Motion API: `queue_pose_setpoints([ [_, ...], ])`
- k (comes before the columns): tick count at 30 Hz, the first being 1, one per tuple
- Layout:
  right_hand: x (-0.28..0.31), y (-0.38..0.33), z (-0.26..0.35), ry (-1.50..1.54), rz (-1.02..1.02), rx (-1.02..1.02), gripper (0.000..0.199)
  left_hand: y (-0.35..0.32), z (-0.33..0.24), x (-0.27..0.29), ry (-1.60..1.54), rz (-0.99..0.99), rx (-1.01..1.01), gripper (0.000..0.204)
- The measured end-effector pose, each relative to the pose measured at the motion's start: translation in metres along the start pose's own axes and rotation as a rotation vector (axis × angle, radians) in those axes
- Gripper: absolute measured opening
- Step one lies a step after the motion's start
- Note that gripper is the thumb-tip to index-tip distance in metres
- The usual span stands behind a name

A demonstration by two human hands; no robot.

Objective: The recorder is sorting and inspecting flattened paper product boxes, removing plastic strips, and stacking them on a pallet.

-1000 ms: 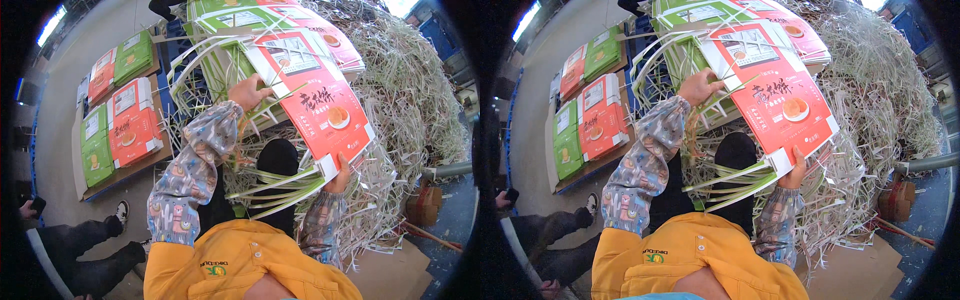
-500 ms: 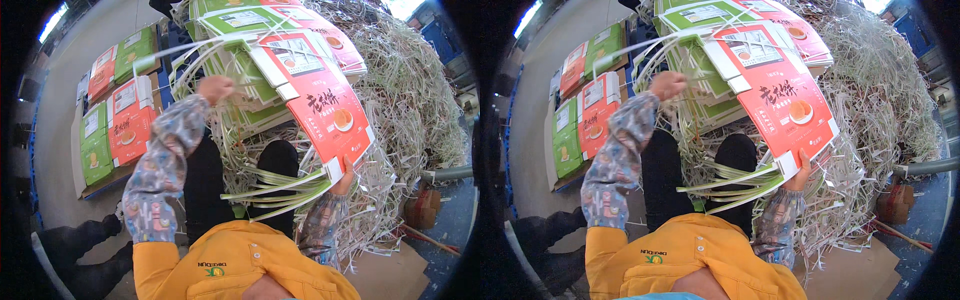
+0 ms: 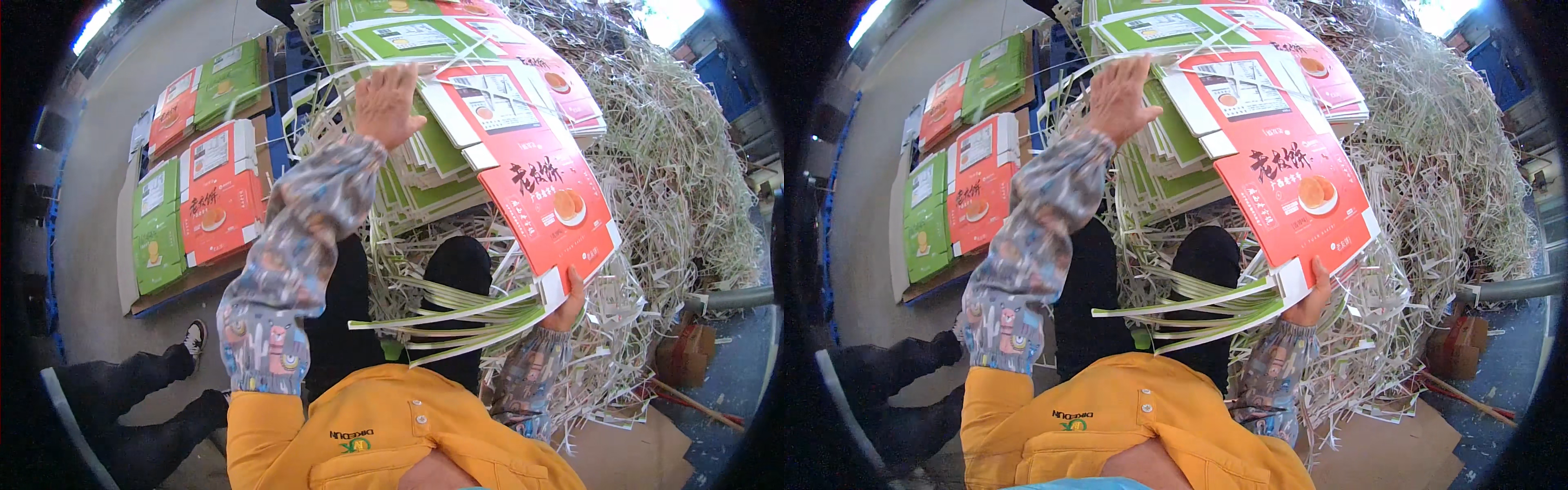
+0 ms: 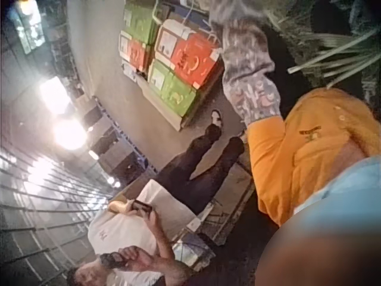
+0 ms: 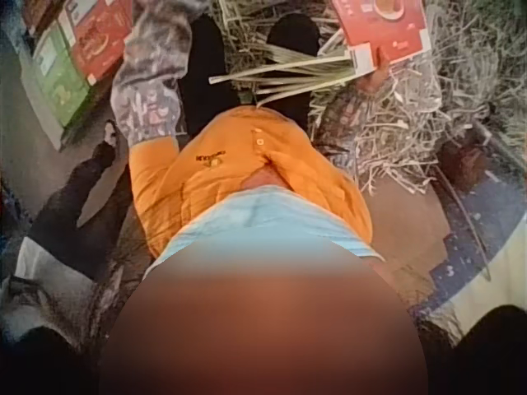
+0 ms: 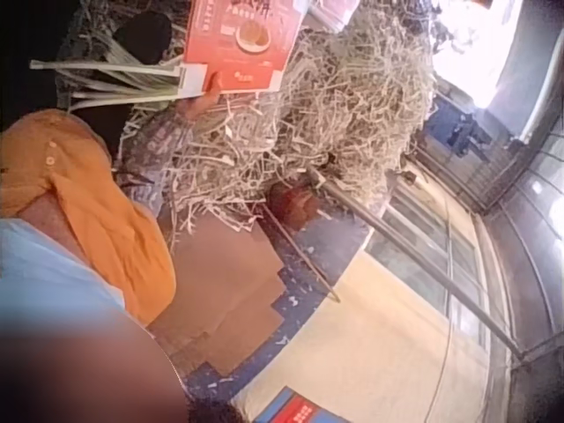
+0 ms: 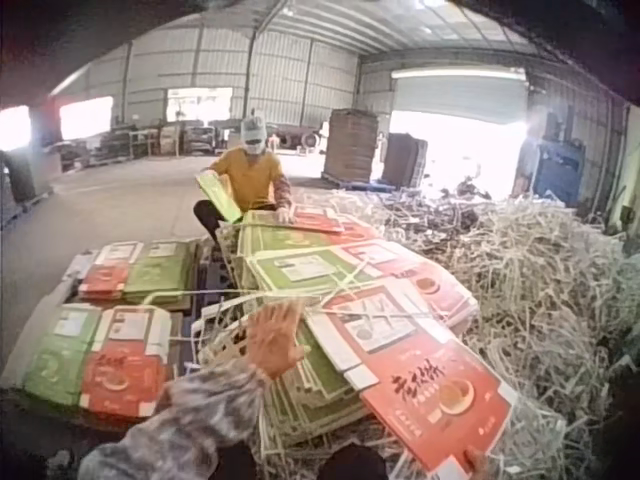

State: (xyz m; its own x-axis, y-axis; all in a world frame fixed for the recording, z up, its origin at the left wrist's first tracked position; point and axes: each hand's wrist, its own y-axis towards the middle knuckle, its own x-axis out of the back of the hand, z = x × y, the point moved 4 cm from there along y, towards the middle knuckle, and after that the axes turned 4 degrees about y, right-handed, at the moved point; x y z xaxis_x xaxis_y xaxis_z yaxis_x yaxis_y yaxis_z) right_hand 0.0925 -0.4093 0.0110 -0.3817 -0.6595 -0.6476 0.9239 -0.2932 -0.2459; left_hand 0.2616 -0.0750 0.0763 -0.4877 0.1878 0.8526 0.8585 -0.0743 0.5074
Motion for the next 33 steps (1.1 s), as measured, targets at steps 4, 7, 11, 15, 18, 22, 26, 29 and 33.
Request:
queue_pose_setpoints([
  [4, 0.008, 0.002, -0.003, -0.028, -0.003, 0.032, 0.048, 0.032, 0.048, -0.054, 0.174, 0.135, 0.168, 0.113],
  [7, 0.015, 0.001, -0.001, 0.000, 0.019, -0.011, 0.050, 0.053, 0.075, -0.071, -0.080, 0.383, 0.177, 0.113],
  [11, 0.035, 0.009, 0.001, 0.000, 0.027, 0.006, 0.052, 0.066, 0.067, -0.075, 0.025, 0.447, -0.012, 0.071],
  [15, 0.064, 0.011, 0.010, -0.101, 0.059, -0.019, 0.055, 0.059, 0.079, -0.072, 0.154, 0.344, -0.213, 0.033],
  [18, 0.073, 0.004, 0.015, -0.071, 0.043, -0.083, 0.061, 0.072, 0.144, -0.043, 0.273, -0.174, -0.254, 0.016],
  [22, 0.081, -0.003, 0.010, -0.146, 0.107, -0.039, 0.065, 0.132, 0.114, 0.030, 0.460, -0.411, -0.047, 0.026],
  [26, 0.062, 0.009, -0.025, -0.031, 0.218, -0.038, 0.063, 0.157, 0.119, 0.050, 0.180, -0.528, 0.084, 0.043],
  [29, 0.032, 0.011, -0.046, 0.068, 0.163, -0.065, 0.061, 0.149, 0.121, 0.040, 0.038, -0.439, -0.082, 0.051],
  [33, 0.007, 0.029, -0.074, 0.177, 0.121, -0.226, 0.047, 0.094, 0.079, 0.027, 0.461, -0.766, -0.355, 0.029],
])
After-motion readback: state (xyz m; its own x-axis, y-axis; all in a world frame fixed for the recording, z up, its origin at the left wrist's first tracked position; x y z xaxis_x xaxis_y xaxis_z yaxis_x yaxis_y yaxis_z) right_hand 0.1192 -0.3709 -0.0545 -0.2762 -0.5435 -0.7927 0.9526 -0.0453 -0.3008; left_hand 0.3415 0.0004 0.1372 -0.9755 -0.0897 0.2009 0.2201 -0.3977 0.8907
